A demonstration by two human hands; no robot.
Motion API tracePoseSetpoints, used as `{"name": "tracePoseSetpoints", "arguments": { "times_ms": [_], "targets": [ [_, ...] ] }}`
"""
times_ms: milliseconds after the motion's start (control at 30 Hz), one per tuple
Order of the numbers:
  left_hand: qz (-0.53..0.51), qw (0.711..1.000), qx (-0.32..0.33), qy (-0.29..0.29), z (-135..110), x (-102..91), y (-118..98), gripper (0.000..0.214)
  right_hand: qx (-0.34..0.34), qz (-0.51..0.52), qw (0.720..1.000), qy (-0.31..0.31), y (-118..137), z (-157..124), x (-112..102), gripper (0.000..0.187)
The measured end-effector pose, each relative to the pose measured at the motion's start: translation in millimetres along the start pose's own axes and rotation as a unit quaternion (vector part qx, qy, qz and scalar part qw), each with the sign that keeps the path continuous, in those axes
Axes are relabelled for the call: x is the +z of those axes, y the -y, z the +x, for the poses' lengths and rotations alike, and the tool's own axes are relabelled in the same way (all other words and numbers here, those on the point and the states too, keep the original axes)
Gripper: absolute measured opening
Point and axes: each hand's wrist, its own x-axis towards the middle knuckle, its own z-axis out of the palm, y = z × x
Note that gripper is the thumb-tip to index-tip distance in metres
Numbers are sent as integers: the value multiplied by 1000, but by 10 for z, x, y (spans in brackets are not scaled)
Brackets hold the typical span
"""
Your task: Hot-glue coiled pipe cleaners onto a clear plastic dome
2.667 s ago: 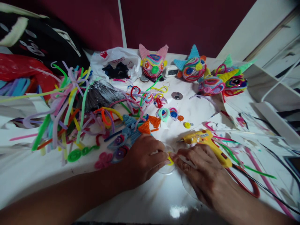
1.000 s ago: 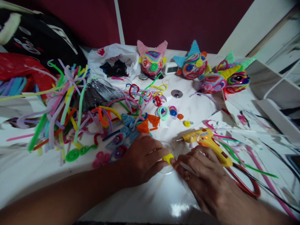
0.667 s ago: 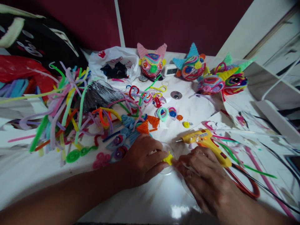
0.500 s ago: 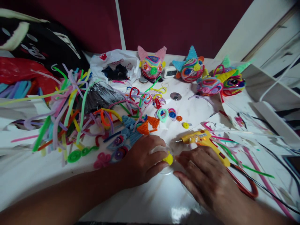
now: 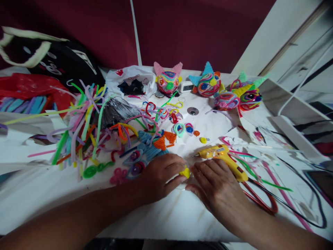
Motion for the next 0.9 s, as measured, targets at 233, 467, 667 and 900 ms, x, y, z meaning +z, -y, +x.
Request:
{"name": "tracePoseSetpoints", "arguments": {
  "times_ms": [233,467,667,900],
  "targets": [
    [28,999,-36,-8,15,2,-59,8,-44,-44,997,36,-59,47,-12,24],
    [24,998,-55,-26,-17,5,-60,12,-64,-18,995,69,-126,146,-49,26],
    [33,997,-57,-26,-23,-11,-49,13,-12,17,999,46,-311,-25,-169,31],
    [29,997,-63,-16,3,-37,-64,14,113,-58,991,49,-641,-537,-211,36]
  ]
}}
